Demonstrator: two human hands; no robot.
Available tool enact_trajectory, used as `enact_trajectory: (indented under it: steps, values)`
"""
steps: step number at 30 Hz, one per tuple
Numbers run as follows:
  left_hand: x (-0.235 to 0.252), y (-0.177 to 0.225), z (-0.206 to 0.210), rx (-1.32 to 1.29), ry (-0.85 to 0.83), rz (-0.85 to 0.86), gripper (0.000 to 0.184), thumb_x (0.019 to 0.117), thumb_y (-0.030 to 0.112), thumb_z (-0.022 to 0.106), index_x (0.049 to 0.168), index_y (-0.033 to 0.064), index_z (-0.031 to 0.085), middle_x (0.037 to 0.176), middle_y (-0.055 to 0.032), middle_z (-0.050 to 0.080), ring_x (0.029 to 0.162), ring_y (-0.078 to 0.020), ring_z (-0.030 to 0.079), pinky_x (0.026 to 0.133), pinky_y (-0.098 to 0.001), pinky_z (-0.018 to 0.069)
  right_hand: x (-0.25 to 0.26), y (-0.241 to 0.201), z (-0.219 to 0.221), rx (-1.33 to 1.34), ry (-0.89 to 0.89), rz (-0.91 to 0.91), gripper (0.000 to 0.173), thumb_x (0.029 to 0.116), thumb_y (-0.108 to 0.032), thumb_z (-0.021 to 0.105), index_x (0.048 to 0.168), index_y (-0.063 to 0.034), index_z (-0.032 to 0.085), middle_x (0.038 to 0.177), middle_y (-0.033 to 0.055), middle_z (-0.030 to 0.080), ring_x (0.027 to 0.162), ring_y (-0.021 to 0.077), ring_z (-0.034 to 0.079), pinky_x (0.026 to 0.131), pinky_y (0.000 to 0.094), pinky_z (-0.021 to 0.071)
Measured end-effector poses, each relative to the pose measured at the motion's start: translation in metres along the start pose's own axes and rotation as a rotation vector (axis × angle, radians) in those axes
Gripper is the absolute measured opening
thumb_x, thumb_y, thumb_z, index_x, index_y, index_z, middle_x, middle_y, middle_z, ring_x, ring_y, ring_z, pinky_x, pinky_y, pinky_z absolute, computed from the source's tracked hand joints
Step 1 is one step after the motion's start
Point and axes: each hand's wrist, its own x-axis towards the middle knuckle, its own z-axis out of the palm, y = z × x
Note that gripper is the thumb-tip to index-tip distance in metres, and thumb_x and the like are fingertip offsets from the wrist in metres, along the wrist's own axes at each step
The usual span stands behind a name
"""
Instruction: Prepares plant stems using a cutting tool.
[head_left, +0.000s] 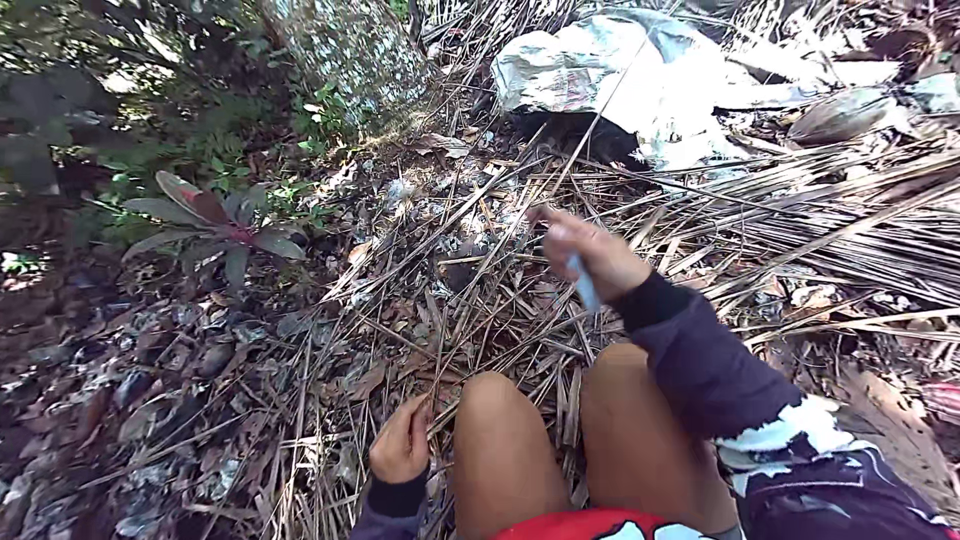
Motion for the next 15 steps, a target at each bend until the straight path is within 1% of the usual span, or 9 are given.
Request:
enact_trajectory:
  steps: [2,3,5,6,9,11,12,14,15]
  values:
    - [-0.025,-0.022,-0.009,0.012,-0.034,-0.015,0.035,0.1034,0.022,0.051,0.097,-0.0056,0.072,0.073,-0.0138,0.071,0.062,-0.0146,0.067,0.065,-0.0252,0.0572,0.007,-0.017,-0.039,0.030,0.050,-0.136,0.034,0.1058,-0.023,0.038,0.136,-0.0160,0.052,0.063,-0.0156,0.048,0.050,-0.0025,0.045,0.050,0.0157,0.0419]
    - [-0.037,-0.033,-0.015,0.026,-0.053,-0.020,0.035,0.1031,0.022,0.050,0.097,-0.0050,0.072,0.073,-0.0134,0.071,0.063,-0.0146,0.067,0.066,-0.0248,0.0570,0.008,-0.025,-0.053,0.017,0.077,-0.191,0.033,0.1052,-0.025,0.040,0.135,-0.0180,0.052,0.062,-0.0164,0.049,0.050,-0.0023,0.045,0.050,0.0161,0.0423]
    - [-0.062,-0.056,-0.027,0.066,-0.098,-0.029,0.034,0.1022,0.020,0.050,0.097,-0.0052,0.071,0.074,-0.0146,0.071,0.065,-0.0174,0.069,0.070,-0.0281,0.0581,0.007,-0.035,-0.074,-0.003,0.134,-0.259,0.031,0.1056,-0.027,0.041,0.134,-0.0192,0.052,0.062,-0.0160,0.050,0.050,-0.0013,0.047,0.050,0.0169,0.0438]
    - [-0.073,-0.065,-0.034,0.084,-0.124,-0.040,0.033,0.1023,0.019,0.050,0.097,-0.0056,0.071,0.075,-0.0157,0.071,0.067,-0.0194,0.070,0.073,-0.0304,0.0584,0.007,-0.038,-0.080,-0.001,0.146,-0.269,0.031,0.1059,-0.025,0.040,0.133,-0.0185,0.053,0.063,-0.0151,0.052,0.050,-0.0008,0.049,0.051,0.0171,0.0448]
    - [-0.090,-0.080,-0.051,0.114,-0.197,-0.116,0.031,0.1008,0.013,0.051,0.099,-0.0097,0.071,0.080,-0.0191,0.073,0.072,-0.0273,0.073,0.077,-0.0403,0.0599,0.008,-0.038,-0.089,0.026,0.138,-0.227,0.032,0.1054,-0.023,0.041,0.135,-0.0161,0.052,0.063,-0.0135,0.053,0.050,-0.0004,0.049,0.050,0.0166,0.0452]
    - [-0.093,-0.084,-0.055,0.117,-0.213,-0.140,0.031,0.1016,0.012,0.050,0.101,-0.0105,0.070,0.081,-0.0193,0.074,0.072,-0.0278,0.073,0.077,-0.0407,0.0601,0.010,-0.036,-0.088,0.062,0.135,-0.211,0.033,0.1049,-0.023,0.042,0.135,-0.0155,0.052,0.062,-0.0133,0.052,0.049,0.0001,0.049,0.050,0.0168,0.0452]
    - [-0.094,-0.085,-0.055,0.122,-0.210,-0.137,0.031,0.1018,0.013,0.050,0.101,-0.0103,0.070,0.080,-0.0193,0.073,0.072,-0.0276,0.073,0.076,-0.0405,0.0601,0.011,-0.034,-0.086,0.070,0.131,-0.204,0.033,0.1055,-0.023,0.040,0.136,-0.0157,0.050,0.062,-0.0132,0.051,0.049,0.0004,0.049,0.049,0.0171,0.0451]
    - [-0.090,-0.082,-0.051,0.131,-0.188,-0.115,0.034,0.1032,0.017,0.049,0.100,-0.0090,0.070,0.080,-0.0187,0.073,0.071,-0.0264,0.073,0.074,-0.0391,0.0601,0.011,-0.030,-0.076,0.055,0.101,-0.188,0.038,0.1058,-0.026,0.041,0.143,-0.0161,0.045,0.063,-0.0136,0.051,0.050,0.0004,0.049,0.050,0.0178,0.0458]
    - [-0.085,-0.077,-0.047,0.129,-0.171,-0.103,0.034,0.1029,0.017,0.049,0.099,-0.0091,0.071,0.079,-0.0186,0.073,0.069,-0.0258,0.073,0.073,-0.0385,0.0603,0.009,-0.027,-0.065,0.031,0.077,-0.161,0.042,0.1041,-0.027,0.044,0.144,-0.0167,0.044,0.062,-0.0147,0.050,0.049,-0.0005,0.049,0.049,0.0177,0.0459]
